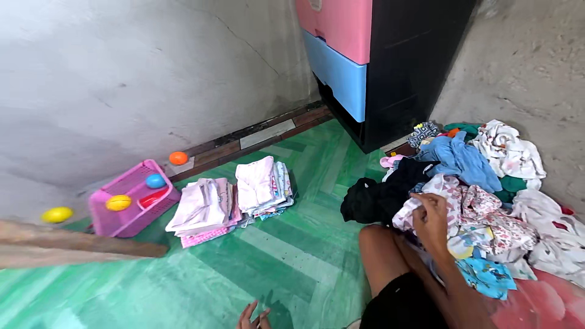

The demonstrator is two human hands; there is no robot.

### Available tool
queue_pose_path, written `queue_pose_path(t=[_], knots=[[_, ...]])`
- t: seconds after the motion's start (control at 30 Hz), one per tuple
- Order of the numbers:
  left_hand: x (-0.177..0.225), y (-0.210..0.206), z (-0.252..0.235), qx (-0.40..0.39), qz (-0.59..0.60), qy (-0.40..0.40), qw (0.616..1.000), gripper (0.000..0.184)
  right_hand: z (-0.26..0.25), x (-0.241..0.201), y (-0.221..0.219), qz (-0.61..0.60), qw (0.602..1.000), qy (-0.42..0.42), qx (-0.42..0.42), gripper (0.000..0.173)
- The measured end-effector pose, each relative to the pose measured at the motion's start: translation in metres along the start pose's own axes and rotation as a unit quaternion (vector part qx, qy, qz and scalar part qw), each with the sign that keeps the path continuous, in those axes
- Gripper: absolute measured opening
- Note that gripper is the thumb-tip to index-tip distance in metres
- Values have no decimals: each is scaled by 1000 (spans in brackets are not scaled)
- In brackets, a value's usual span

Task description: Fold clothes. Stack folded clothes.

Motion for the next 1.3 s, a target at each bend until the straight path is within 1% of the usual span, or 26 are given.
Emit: queue_pose_path(t=[0.03, 0.07, 0.13, 0.17, 0.27, 0.33, 0.37, 0.43, 0.47, 0.5, 0.57, 0.6, 0.67, 0.77, 0.87, 0.93, 1.0, 1.07, 1.13, 1.17, 1.2, 1.23, 1.27, 1.3], knots=[[0, -4, 3, -7, 8, -12, 1000, 41, -9, 9, 10, 33, 999, -4, -21, 38], [1, -8, 7, -13, 15, -23, 1000, 40, -18, 17, 19, 61, 997, -11, -53, 36], [7, -14, 13, -33, 32, -32, 998, 39, -36, 25, 35, 87, 990, -9, -110, 19], [11, -17, 14, -39, 40, -37, 998, 38, -48, 21, 43, 82, 988, 4, -130, 16], [28, -25, 13, -43, 59, -58, 996, 35, -81, -9, 68, 43, 984, 76, -155, 19], [45, -33, 11, -39, 72, -84, 993, 34, -97, -27, 75, 44, 976, 108, -186, 16], [55, -37, 11, -38, 83, -95, 991, 34, -102, -32, 75, 62, 967, 99, -227, 19], [75, -43, 10, -45, 112, -110, 987, 33, -106, -31, 67, 131, 935, 30, -328, 40], [84, -45, 11, -49, 122, -115, 985, 33, -105, -24, 61, 166, 915, -10, -367, 45], [91, -46, 11, -52, 130, -120, 983, 33, -103, -15, 57, 189, 901, -38, -388, 43], [103, -43, 7, -53, 139, -133, 980, 32, -102, 0, 55, 198, 897, -51, -392, 27], [107, -40, 5, -51, 143, -140, 978, 31, -103, 0, 59, 189, 899, -49, -393, 23], [118, -30, -1, -45, 148, -154, 976, 30, -109, -12, 74, 153, 896, -36, -415, 25], [149, -15, -11, -37, 166, -193, 966, 29, -118, -57, 100, 111, 886, 22, -450, 27], [194, -6, -14, -51, 205, -261, 942, 26, -120, -107, 121, 101, 870, 96, -473, 26], [226, -4, -11, -83, 225, -301, 923, 26, -118, -132, 131, 64, 870, 146, -466, 27], [256, -6, -5, -132, 238, -335, 902, 28, -116, -151, 139, -16, 878, 235, -416, 34], [282, -16, 3, -186, 240, -362, 881, 33, -116, -180, 150, -103, 870, 300, -377, 38], [303, -30, 14, -252, 214, -381, 864, 42, -114, -209, 155, -118, 861, 344, -354, 37], [309, -39, 19, -285, 198, -387, 854, 47, -114, -218, 153, -103, 861, 351, -353, 35], [311, -48, 24, -314, 185, -392, 845, 48, -114, -220, 148, -78, 861, 341, -368, 32], [308, -56, 27, -334, 179, -393, 838, 47, -114, -216, 144, -45, 862, 313, -397, 31], [301, -62, 29, -347, 176, -386, 837, 44, -114, -205, 139, -6, 865, 262, -428, 33], [290, -66, 30, -356, 171, -371, 840, 42, -113, -190, 135, 34, 867, 191, -458, 38]])
Point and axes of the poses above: each hand's wrist, its own z-axis away from the middle knuckle, its own y-axis out of the back of the hand, x = y × z, the point moved 2 cm from there along -z, towards the middle knuckle, and after that the axes turned 9 degrees about -z, right-handed, at the moved point
